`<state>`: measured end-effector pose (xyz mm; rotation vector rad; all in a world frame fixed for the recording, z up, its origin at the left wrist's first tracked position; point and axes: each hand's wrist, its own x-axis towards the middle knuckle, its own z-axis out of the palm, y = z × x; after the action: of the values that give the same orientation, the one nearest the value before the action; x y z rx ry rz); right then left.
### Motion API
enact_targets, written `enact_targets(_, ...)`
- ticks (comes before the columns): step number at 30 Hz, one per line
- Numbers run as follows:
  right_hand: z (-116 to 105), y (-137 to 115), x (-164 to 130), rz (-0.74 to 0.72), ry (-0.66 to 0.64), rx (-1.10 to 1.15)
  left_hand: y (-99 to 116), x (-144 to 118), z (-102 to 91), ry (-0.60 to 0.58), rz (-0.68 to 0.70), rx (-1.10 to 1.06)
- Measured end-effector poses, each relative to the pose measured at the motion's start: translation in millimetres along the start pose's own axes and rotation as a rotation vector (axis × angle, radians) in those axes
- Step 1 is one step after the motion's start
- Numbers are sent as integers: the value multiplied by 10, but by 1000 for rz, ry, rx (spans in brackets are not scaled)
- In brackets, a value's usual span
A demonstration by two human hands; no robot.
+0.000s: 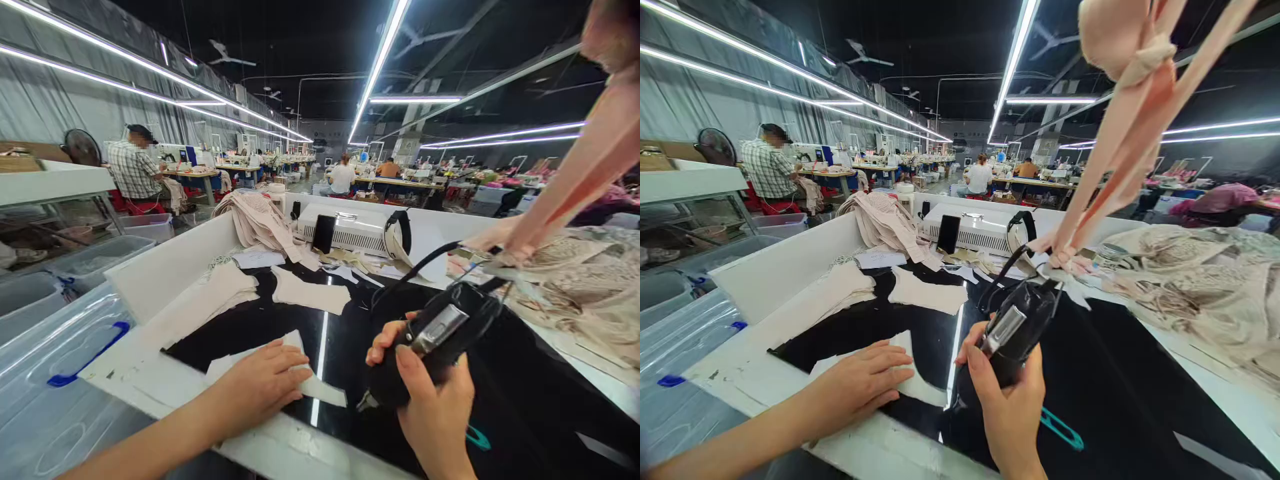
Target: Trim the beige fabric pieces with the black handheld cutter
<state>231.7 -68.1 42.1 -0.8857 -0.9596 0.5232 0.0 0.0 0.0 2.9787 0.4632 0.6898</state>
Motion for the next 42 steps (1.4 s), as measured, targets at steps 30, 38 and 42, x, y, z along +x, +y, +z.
enact_targets(30, 64, 127, -62, -38, 44, 61, 272, 190, 464, 155, -28, -90)
enact_targets(38, 84, 103, -40, -39, 61, 62, 258, 168, 522, 149, -24, -65)
enact_targets(42, 123, 67, 14, -50, 112, 79, 257, 175, 527, 156, -17, -48)
